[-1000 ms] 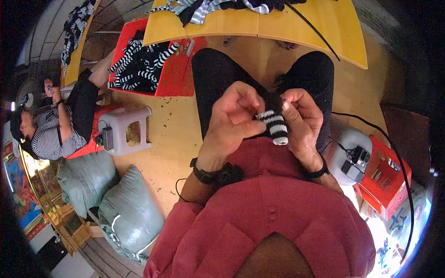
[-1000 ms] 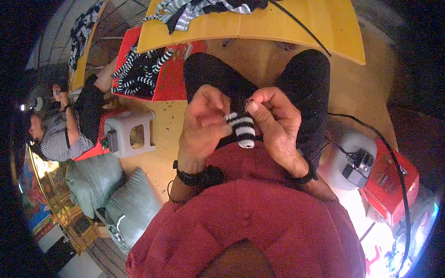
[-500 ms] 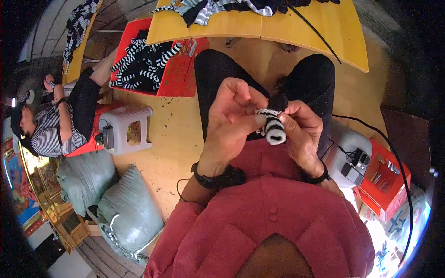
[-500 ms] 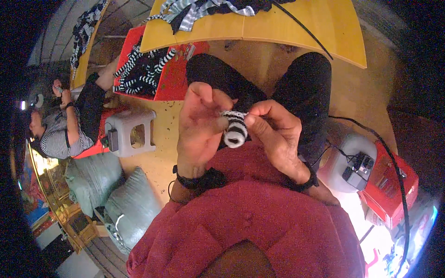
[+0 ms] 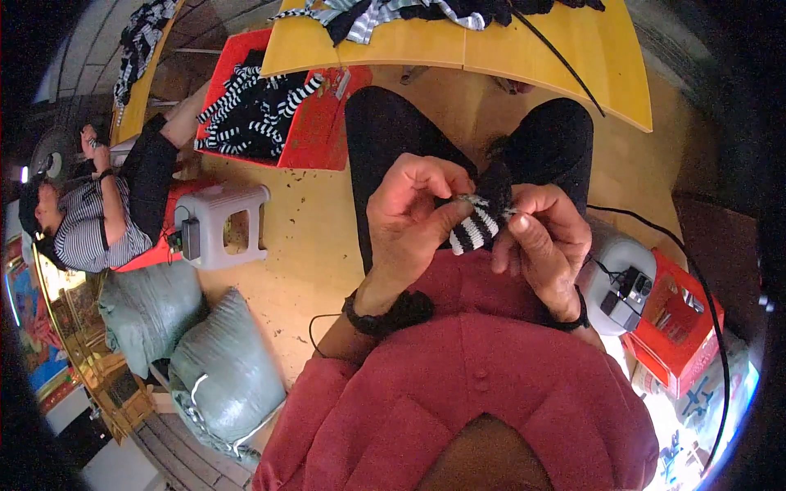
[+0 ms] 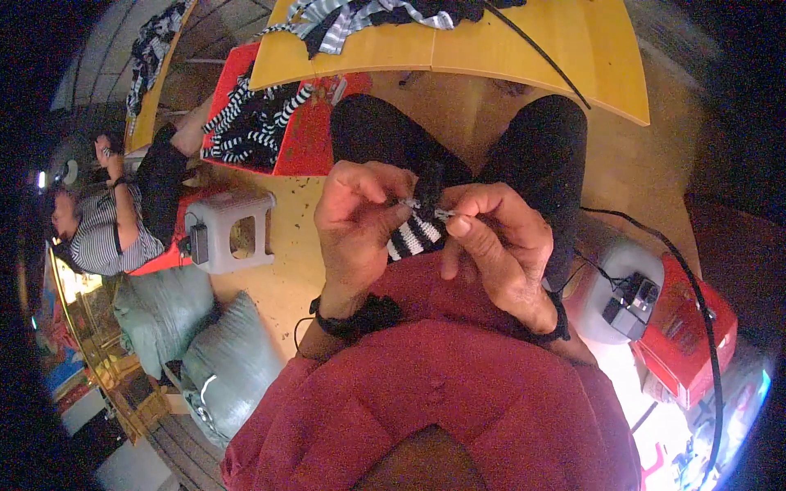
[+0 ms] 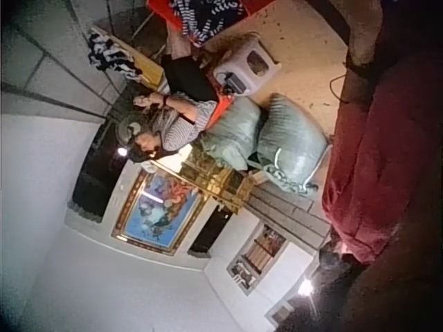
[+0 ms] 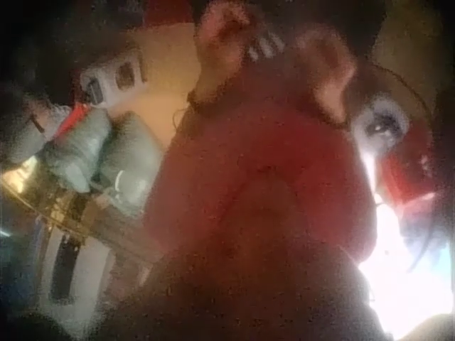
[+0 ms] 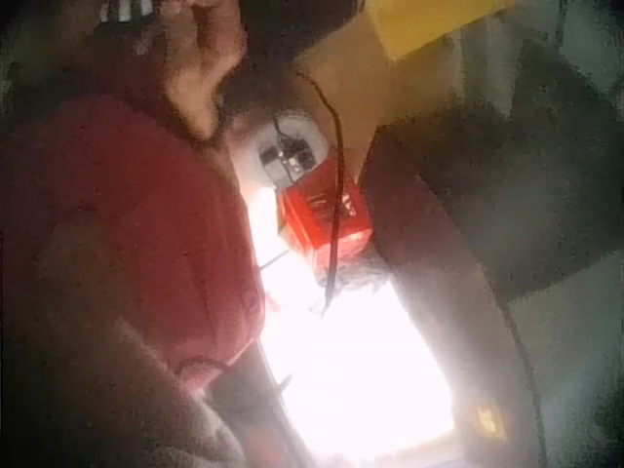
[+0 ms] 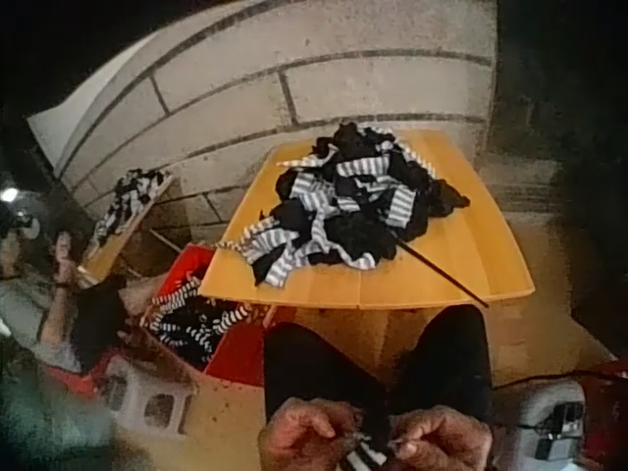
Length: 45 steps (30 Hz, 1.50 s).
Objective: Turning striped fabric tubes right-side out using a thin metal rod tool.
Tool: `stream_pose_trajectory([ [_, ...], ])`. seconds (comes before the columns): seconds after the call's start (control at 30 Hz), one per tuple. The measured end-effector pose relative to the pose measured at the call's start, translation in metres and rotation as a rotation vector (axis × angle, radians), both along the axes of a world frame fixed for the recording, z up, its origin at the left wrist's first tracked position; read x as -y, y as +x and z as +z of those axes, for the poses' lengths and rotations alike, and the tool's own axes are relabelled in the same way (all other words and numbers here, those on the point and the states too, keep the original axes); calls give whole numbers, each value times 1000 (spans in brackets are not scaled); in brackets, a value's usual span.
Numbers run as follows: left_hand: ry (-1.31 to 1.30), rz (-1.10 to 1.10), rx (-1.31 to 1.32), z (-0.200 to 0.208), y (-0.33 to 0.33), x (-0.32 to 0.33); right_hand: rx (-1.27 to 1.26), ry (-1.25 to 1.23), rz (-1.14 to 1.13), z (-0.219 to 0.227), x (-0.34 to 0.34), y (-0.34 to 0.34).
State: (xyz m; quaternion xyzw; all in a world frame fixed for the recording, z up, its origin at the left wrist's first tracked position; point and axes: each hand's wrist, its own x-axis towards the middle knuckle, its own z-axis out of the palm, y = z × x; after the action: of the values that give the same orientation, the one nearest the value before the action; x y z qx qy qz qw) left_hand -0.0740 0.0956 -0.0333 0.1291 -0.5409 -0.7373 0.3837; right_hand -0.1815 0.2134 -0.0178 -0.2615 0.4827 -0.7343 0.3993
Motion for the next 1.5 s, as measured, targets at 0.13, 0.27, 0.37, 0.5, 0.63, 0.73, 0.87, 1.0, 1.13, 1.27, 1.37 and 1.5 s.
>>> stream_pose_trajectory([
  [0.13,6,38,10,0,1,1,149,42,103,-1,-3,0],
  [0.27,273,-30,-63,3,-3,1,-34,108,27,-16,5,9],
  [0.37,413,-71,-61,9,-6,3,-83,88,-51,-21,9,12],
  [0.5,413,-201,-31,7,-1,2,-174,88,-163,-22,14,10],
  [0.63,545,-360,-94,7,-3,-2,-138,93,-128,-15,11,5],
  [0.73,586,-443,-141,-5,0,7,28,62,-61,-18,9,9],
  [0.87,545,-264,-88,-7,-3,4,-64,107,-167,-19,14,6],
  [1.0,343,-57,-1,-7,-2,6,-382,118,-179,-39,10,8],
  [1.13,538,-218,-66,-3,-1,6,-266,152,-183,-33,13,12],
  [1.27,438,-356,-45,-6,0,5,-105,114,-152,-31,13,6],
  [1.37,461,-392,33,-10,1,13,-31,113,-59,-33,8,3],
  [1.5,506,-286,89,-3,1,14,-74,174,-19,-23,4,5],
])
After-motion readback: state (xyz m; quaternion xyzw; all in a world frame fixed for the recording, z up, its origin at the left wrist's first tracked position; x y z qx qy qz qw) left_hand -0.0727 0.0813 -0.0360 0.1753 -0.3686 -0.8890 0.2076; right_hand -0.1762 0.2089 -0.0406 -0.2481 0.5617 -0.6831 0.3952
